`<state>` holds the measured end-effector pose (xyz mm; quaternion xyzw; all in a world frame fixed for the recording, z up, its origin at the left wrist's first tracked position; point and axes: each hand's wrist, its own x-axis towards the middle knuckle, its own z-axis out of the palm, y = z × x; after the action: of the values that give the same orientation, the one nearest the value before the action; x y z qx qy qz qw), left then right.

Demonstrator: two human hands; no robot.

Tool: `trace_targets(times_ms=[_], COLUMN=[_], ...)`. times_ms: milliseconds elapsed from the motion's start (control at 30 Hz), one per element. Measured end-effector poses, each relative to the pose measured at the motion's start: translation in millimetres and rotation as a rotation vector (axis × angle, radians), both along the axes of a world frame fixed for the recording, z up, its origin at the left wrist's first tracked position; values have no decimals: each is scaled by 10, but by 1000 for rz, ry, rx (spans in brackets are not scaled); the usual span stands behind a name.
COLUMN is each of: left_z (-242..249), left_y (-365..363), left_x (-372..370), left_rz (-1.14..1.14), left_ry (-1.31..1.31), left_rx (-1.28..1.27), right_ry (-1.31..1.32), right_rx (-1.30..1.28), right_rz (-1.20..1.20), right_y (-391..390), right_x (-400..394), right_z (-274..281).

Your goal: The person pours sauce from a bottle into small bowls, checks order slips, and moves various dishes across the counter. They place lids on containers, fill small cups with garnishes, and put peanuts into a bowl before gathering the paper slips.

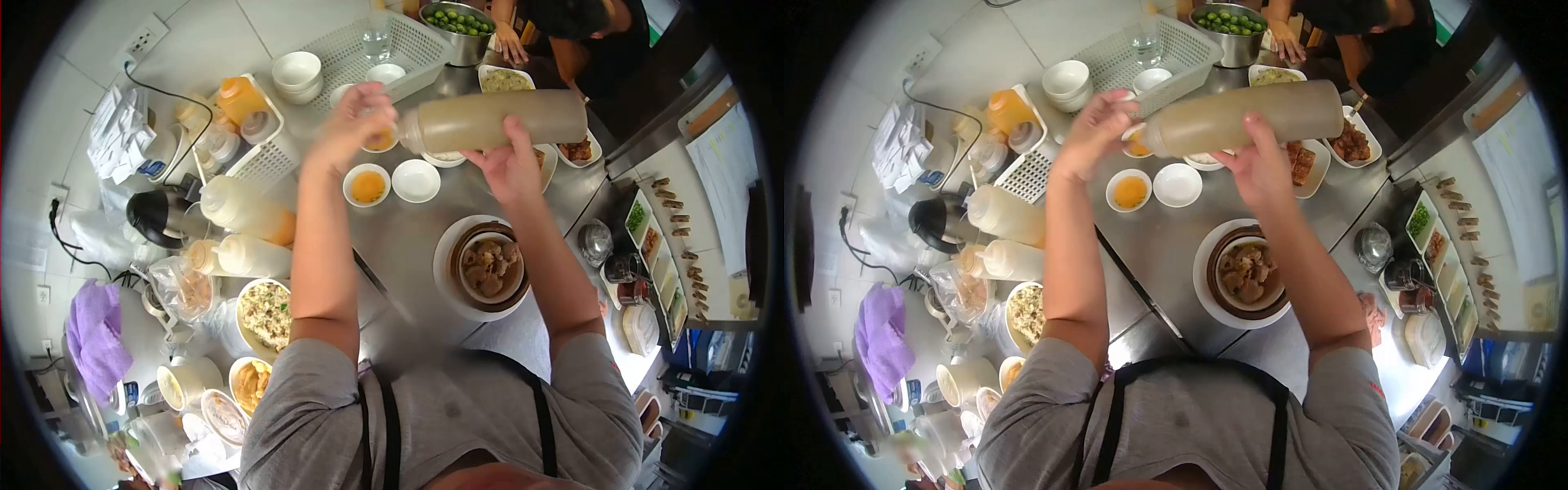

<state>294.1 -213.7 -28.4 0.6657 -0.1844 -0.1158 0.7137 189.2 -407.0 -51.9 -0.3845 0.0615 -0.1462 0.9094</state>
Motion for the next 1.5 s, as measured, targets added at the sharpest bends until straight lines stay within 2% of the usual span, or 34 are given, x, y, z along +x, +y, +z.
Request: trace_targets(times_ms=[100,167,267,367,433,500,667,700,767,867,967,1067,1200,1267,1333,1400,1500], left_z=[-292,-553,-905,-1223,-1440,-1643,-1673,-1579,-1050,-996,-660,-250,54,60,-259,-634,-915], left_y=[56,75,126,165,4,-65,-177,-192,-146,24,46,49,110,142,272,402,446], left_x=[765,1276,1766,1986,2228,2384,2508,2449,2012,1975,1554,871,-49,-478,-814,-1102,-1349], left_rz=[314,428,145,-119,-76,-61,-56,-56,-64,159,355,322,2,-207,-322,-327,-341], left_ry=[-82,-196,-244,-369,-407,-425,-474,-490,-533,-528,-520,-679,-827,-738,-848,-898,-955], left_rx=[226,480,1026,1336,1593,1717,1675,1675,1705,1497,1226,1197,1266,1424,1414,1337,1357], right_ry=[160,165,128,119,117,93,97,102,106,116,153,159,194,260,267,222,165], right_rx=[-341,-388,-536,-655,-684,-678,-616,-612,-583,-558,-533,-501,-447,-392,-291,-144,-97], right_rz=[-44,-36,-8,-39,-53,-39,-56,-68,-78,-124,-159,-167,-160,-192,-209,-204,-153], right_y=[-150,-172,-152,-74,-75,-90,-102,-103,-107,-105,-138,-158,-125,-125,-163,-235,-226], right_x=[-22,20,75,114,133,134,151,147,136,115,115,87,26,-19,-47,-78,-171], right_z=[-168,-241,-275,-263,-243,-220,-137,-120,-131,-188,-273,-333,-390,-380,-402,-456,-369])
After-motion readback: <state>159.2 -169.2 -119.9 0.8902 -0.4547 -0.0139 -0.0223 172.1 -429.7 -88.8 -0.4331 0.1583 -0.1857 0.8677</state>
